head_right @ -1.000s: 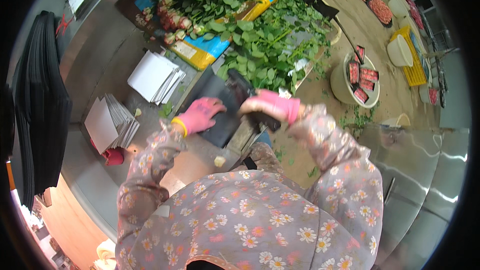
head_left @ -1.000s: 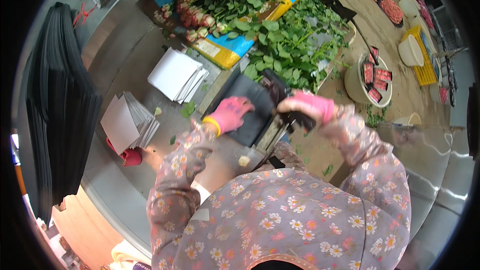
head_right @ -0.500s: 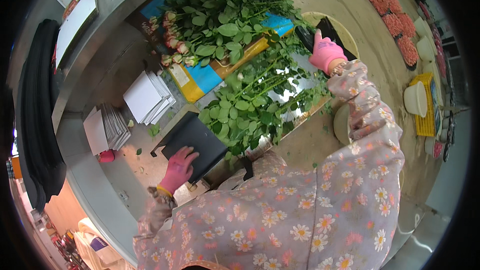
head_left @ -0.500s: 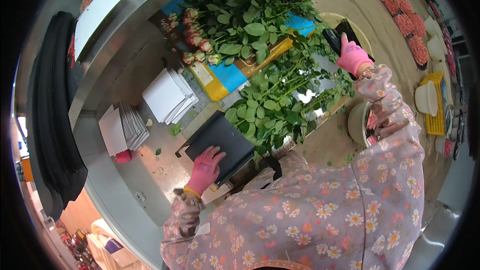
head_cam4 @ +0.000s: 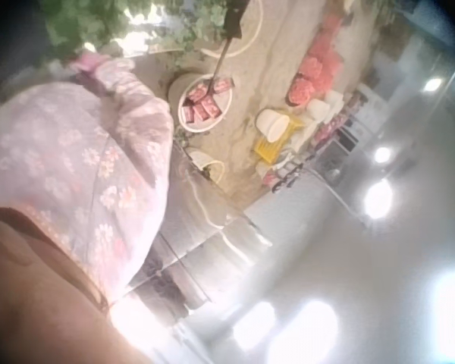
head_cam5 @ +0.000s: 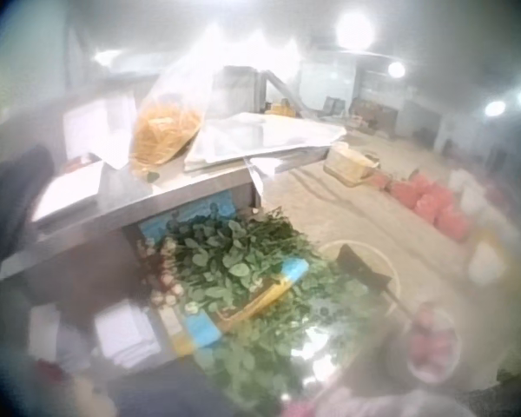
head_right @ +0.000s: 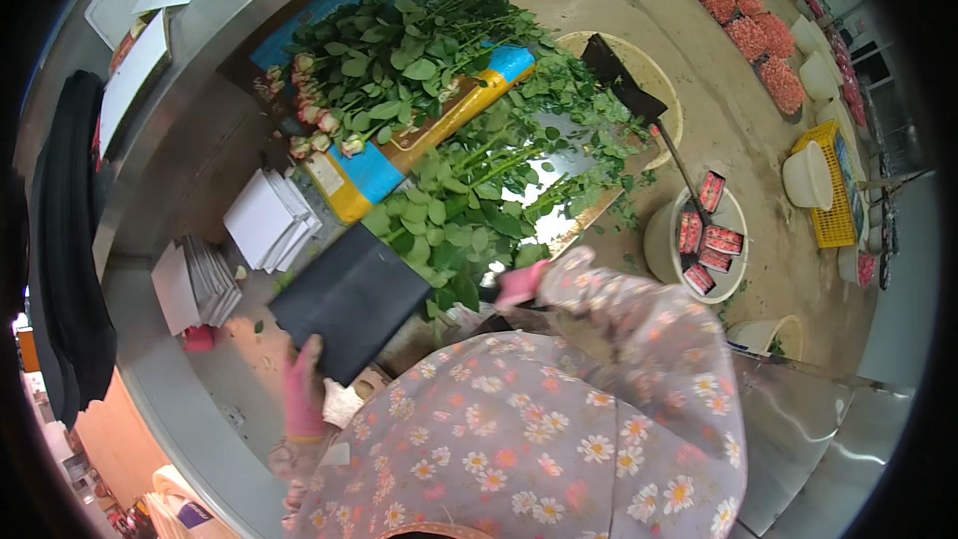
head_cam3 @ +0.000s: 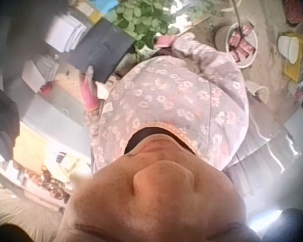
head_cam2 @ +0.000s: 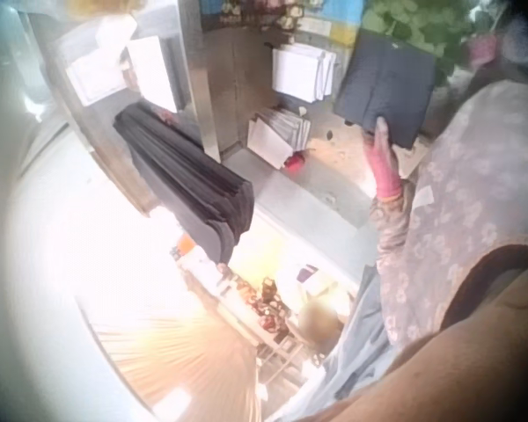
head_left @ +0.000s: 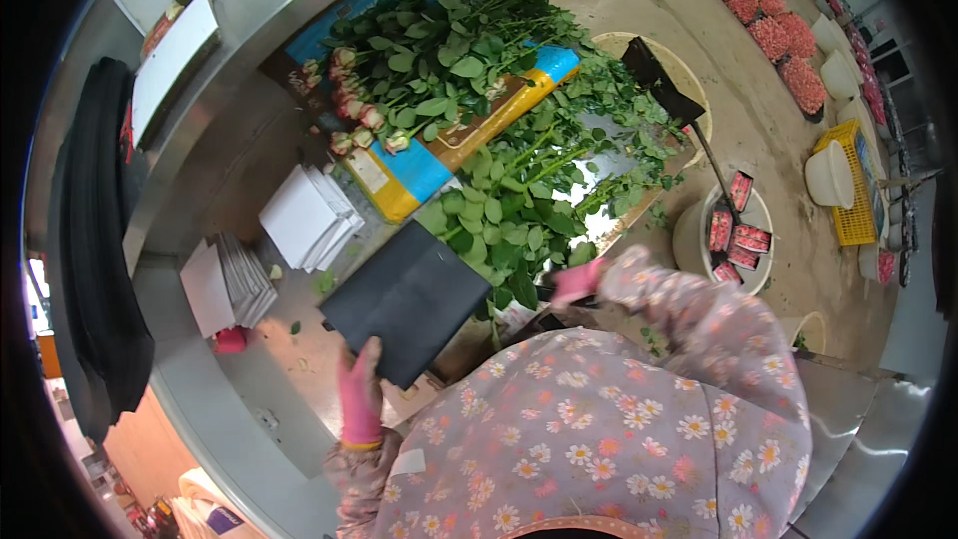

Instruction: The person wraps a bouquet of green leafy stems in black and white paper on a metal table. They fold the paper around the stems, secure the bundle with a rubber band, and place the finished arrangement into a clear plastic bag. The process is repeated for a second bouquet.

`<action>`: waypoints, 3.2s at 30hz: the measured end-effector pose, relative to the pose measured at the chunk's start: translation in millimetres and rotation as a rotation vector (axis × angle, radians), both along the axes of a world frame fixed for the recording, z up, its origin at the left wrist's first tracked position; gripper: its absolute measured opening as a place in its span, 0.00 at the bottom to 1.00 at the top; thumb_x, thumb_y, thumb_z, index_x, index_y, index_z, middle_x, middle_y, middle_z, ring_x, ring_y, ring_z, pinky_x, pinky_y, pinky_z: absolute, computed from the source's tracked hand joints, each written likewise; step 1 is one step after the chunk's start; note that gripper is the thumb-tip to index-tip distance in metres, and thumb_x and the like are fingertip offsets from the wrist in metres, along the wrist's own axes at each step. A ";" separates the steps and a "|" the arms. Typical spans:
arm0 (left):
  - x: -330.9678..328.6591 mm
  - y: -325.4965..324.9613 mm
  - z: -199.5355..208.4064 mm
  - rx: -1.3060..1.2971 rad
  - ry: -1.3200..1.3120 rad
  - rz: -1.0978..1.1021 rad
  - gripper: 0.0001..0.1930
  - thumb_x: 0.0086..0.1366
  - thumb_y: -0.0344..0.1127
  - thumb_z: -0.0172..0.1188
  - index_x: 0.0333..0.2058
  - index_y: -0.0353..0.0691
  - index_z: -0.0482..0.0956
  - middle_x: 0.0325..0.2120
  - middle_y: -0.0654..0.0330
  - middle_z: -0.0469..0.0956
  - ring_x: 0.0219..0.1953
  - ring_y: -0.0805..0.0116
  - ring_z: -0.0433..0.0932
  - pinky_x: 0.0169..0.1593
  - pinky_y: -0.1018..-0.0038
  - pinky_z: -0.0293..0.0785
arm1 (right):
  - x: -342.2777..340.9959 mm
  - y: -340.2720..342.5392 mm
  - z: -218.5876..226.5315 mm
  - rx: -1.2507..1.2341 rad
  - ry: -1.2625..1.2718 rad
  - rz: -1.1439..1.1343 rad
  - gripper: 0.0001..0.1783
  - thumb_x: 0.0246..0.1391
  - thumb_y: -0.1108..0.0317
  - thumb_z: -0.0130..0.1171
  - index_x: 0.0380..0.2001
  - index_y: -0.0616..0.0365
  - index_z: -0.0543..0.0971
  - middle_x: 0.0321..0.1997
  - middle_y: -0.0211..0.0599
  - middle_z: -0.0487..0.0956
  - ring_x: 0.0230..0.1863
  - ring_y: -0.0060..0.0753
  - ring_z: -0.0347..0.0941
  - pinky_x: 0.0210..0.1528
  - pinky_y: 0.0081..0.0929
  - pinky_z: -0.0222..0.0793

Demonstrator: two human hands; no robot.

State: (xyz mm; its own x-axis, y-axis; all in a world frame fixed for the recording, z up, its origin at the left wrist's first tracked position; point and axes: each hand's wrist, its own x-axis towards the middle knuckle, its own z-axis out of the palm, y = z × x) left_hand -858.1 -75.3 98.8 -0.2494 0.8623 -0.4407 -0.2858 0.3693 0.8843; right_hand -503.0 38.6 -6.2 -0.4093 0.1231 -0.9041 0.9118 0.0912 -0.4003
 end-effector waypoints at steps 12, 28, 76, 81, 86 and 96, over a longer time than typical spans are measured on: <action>103.7 27.5 60.3 0.194 0.275 0.150 0.18 0.65 0.38 0.53 0.47 0.29 0.69 0.40 0.57 0.74 0.42 0.72 0.72 0.47 0.75 0.68 | 96.1 -49.4 -29.4 0.718 0.205 -0.185 0.13 0.55 0.55 0.45 0.32 0.51 0.73 0.26 0.41 0.76 0.26 0.46 0.74 0.29 0.39 0.70; 226.6 116.4 -104.0 0.187 1.313 -0.236 0.28 0.51 0.37 0.60 0.52 0.39 0.68 0.48 0.47 0.71 0.49 0.47 0.70 0.53 0.60 0.66 | 153.2 173.0 125.2 0.190 0.151 -0.089 0.30 0.39 0.61 0.62 0.47 0.62 0.66 0.31 0.42 0.75 0.34 0.40 0.73 0.37 0.33 0.70; 236.1 191.3 -121.3 -0.046 0.616 -0.694 0.15 0.54 0.38 0.59 0.39 0.38 0.74 0.34 0.53 0.77 0.38 0.56 0.75 0.43 0.65 0.69 | -4.9 250.4 42.5 0.784 0.378 1.622 0.15 0.32 0.62 0.61 0.30 0.49 0.76 0.29 0.36 0.76 0.33 0.43 0.75 0.27 0.37 0.69; 245.0 177.8 -81.4 0.314 0.904 -0.138 0.13 0.57 0.36 0.56 0.40 0.39 0.73 0.37 0.50 0.75 0.43 0.49 0.71 0.49 0.64 0.67 | -6.4 265.7 51.3 0.867 0.381 1.455 0.17 0.31 0.63 0.61 0.31 0.53 0.77 0.29 0.38 0.78 0.35 0.44 0.76 0.33 0.38 0.71; 288.4 61.1 -144.4 -0.270 -0.661 0.018 0.19 0.63 0.45 0.56 0.48 0.41 0.70 0.41 0.61 0.74 0.45 0.72 0.73 0.48 0.72 0.70 | -3.1 277.1 39.6 0.978 0.087 1.252 0.18 0.35 0.64 0.60 0.34 0.54 0.77 0.33 0.38 0.79 0.38 0.41 0.77 0.37 0.36 0.73; 347.3 127.8 -203.3 -0.208 -0.229 0.349 0.27 0.60 0.50 0.58 0.43 0.27 0.70 0.37 0.50 0.77 0.36 0.65 0.77 0.41 0.72 0.73 | 134.4 151.5 -28.2 -0.030 -0.024 1.085 0.18 0.39 0.57 0.60 0.29 0.61 0.79 0.27 0.42 0.78 0.29 0.40 0.75 0.29 0.37 0.68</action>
